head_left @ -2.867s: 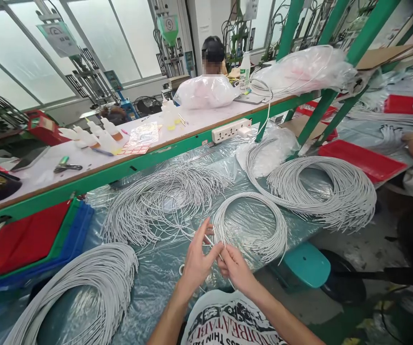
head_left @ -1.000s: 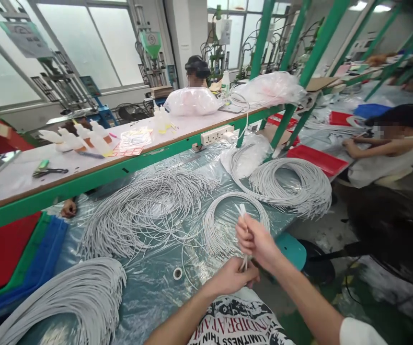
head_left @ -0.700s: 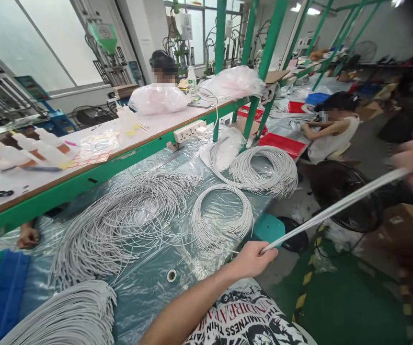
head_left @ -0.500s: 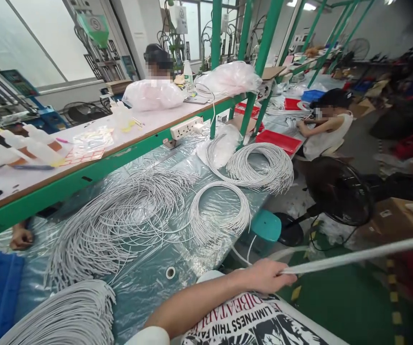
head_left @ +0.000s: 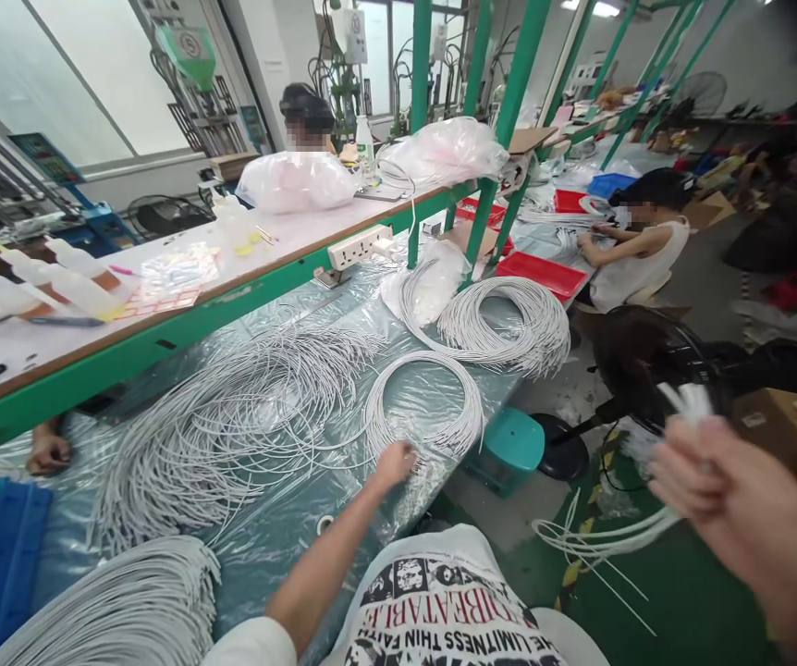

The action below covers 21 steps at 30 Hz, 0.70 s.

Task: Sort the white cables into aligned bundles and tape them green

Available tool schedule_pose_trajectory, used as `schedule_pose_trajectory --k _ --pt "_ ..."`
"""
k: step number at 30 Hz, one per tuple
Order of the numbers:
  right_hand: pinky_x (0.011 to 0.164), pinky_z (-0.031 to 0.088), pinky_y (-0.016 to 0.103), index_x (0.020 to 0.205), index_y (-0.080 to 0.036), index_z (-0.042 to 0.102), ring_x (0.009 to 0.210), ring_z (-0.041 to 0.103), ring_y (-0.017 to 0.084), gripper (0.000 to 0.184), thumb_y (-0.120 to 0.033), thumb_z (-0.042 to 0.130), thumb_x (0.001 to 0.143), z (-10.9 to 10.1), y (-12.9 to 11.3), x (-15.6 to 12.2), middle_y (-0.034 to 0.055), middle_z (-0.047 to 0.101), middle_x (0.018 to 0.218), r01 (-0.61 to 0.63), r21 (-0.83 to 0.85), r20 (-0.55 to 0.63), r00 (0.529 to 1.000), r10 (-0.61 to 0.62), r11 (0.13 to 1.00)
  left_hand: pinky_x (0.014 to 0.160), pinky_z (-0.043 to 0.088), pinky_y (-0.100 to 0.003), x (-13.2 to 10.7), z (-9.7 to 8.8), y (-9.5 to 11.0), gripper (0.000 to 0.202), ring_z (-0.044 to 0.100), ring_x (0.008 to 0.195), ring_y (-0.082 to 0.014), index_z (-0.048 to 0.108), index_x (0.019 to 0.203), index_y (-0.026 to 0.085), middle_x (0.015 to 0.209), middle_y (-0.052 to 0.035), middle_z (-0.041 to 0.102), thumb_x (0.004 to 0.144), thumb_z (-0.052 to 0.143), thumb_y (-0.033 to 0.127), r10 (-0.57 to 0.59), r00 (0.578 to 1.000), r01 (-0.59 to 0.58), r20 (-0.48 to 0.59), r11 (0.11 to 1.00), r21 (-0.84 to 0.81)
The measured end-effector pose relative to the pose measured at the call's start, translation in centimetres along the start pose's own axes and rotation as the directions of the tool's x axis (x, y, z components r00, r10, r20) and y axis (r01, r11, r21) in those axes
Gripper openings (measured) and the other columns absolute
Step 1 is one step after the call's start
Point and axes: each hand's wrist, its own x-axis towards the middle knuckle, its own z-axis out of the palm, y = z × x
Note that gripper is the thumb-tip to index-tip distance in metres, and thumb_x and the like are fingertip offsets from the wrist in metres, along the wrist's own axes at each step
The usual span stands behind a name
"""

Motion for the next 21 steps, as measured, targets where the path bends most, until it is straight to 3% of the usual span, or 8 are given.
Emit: schedule_pose_trajectory --k 2,5,10,13,16,21 --pt "0.039 0.009 0.029 0.059 -0.021 0.038 0.039 0.018 0.003 0.051 -0.057 0.065 0.083 1.1 2.4 0.9 -0.0067 0.022 0.050 -0.083 0.045 0.080 0.994 0.080 0.996 0.100 0.042 -0.046 0.8 -2.1 -3.8 0.035 0.058 0.112 -0.0248 0.059 0.119 0.012 0.120 -0.0136 0.062 0.094 0.052 0.035 -0.172 0.977 0.179 -0.122 0.983 0.048" --pt "0.040 0.007 0.026 0.063 -0.021 0.041 0.041 0.013 0.004 0.053 -0.063 0.069 0.076 1.8 6.8 1.9 -0.0077 0.022 0.052 -0.174 0.054 0.094 0.981 0.169 0.983 0.101 0.041 -0.050 1.7 -4.1 -7.6 0.039 0.054 0.117 -0.0258 0.055 0.124 0.015 0.128 -0.0114 0.056 0.092 0.055 0.038 -0.297 0.926 0.327 -0.232 0.940 0.101" --pt "0.039 0.013 0.022 0.078 -0.019 0.052 0.044 0.009 0.005 0.048 -0.065 0.063 0.080 1.0 10.5 1.4 -0.0095 0.018 0.055 -0.245 0.041 0.073 0.968 0.242 0.969 0.102 0.040 -0.052 3.3 -4.5 -9.6 0.037 0.051 0.120 -0.0270 0.056 0.123 0.015 0.130 -0.0111 0.054 0.091 0.058 0.035 -0.347 0.897 0.402 -0.273 0.898 0.179" --pt "0.039 0.017 0.022 0.082 -0.019 0.053 0.044 0.013 0.006 0.047 -0.065 0.064 0.080 1.4 11.0 0.7 -0.0088 0.022 0.055 -0.252 0.016 0.065 0.966 0.251 0.968 0.097 0.044 -0.048 3.9 -4.3 -9.4 0.030 0.057 0.111 -0.0239 0.060 0.112 0.014 0.119 -0.0094 0.060 0.091 0.058 0.035 -0.348 0.903 0.400 -0.250 0.895 0.198" --pt "0.038 0.016 0.021 0.082 -0.019 0.053 0.043 0.013 0.006 0.050 -0.067 0.064 0.078 3.4 12.0 0.7 -0.0094 0.022 0.055 -0.237 0.029 0.070 0.969 0.235 0.971 0.086 0.048 -0.040 3.3 -4.2 -8.1 0.025 0.062 0.092 -0.0194 0.063 0.100 0.013 0.099 -0.0070 0.065 0.093 0.054 0.034 -0.301 0.925 0.345 -0.232 0.921 0.181" --pt "0.037 0.018 0.021 0.078 -0.018 0.054 0.042 0.015 0.006 0.055 -0.071 0.063 0.075 9.4 14.5 1.9 -0.0095 0.022 0.055 -0.216 0.066 0.179 0.963 0.201 0.974 0.070 0.039 -0.027 -1.0 -3.8 -2.6 0.038 0.058 0.071 -0.0166 0.063 0.083 0.016 0.076 -0.0048 0.064 0.100 0.034 0.035 -0.051 0.950 0.096 -0.307 0.987 0.133"
